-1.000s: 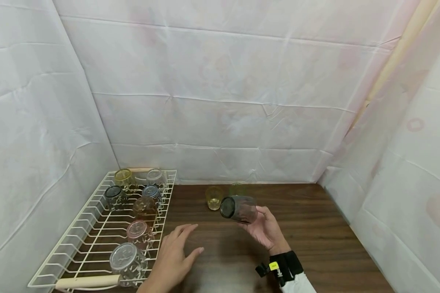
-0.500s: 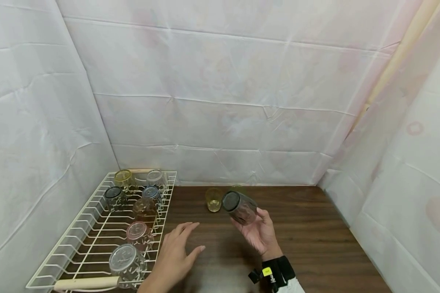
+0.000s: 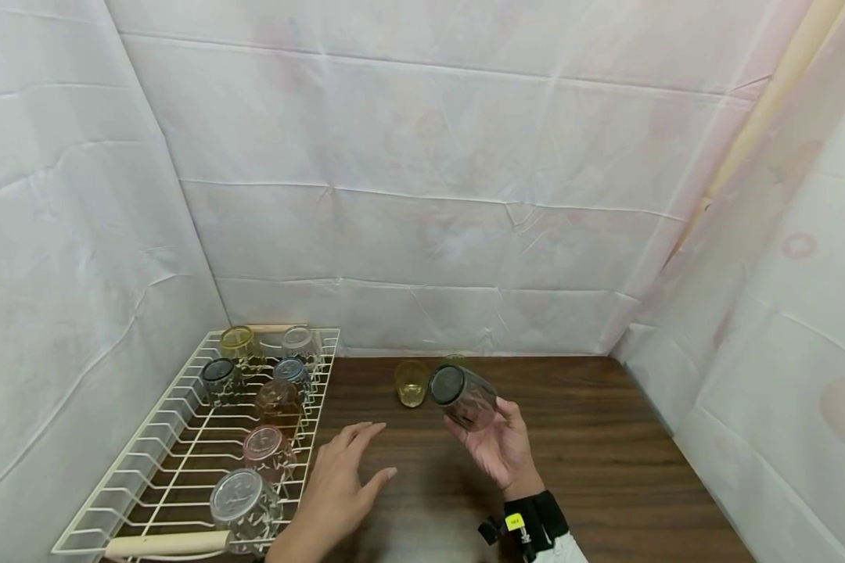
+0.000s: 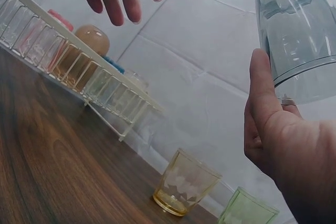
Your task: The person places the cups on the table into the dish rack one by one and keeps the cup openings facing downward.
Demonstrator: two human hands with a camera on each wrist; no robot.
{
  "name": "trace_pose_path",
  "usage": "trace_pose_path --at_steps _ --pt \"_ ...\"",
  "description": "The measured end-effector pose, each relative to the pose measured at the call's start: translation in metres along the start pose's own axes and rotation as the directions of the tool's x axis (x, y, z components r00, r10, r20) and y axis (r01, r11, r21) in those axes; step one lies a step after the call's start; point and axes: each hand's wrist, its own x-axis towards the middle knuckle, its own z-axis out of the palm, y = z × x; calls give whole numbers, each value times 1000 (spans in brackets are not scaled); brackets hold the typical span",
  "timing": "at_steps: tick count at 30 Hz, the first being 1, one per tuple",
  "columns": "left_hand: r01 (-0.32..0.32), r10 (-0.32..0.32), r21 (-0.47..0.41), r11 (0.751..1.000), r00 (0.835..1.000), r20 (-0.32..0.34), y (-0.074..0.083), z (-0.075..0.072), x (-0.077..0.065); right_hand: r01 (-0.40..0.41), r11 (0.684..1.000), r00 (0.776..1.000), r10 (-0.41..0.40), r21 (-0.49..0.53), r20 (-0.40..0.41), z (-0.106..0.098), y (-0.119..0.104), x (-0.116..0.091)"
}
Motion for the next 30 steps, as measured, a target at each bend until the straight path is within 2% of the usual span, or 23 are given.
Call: trace_pose_path --at_steps 6,14,19,25,30 --pt "0 0 3 1000 1000 -4 -1 0 0 11 1000 1000 -10 11 -21 3 -2 -1" --pt "-38 38 10 999 999 -35 0 -1 3 11 1000 1000 -11 12 -4 8 -2 0" --pt "-28 27 -10 1000 999 -18 3 -1 7 11 1000 1000 -11 -4 6 10 -2 1" --pt "-18 19 -64 998 1000 9 12 2 17 2 1000 1000 -2 -21 4 14 0 2" --pt "-58 61 -142 988 998 14 22 5 33 1 1000 1000 0 -29 17 17 3 2"
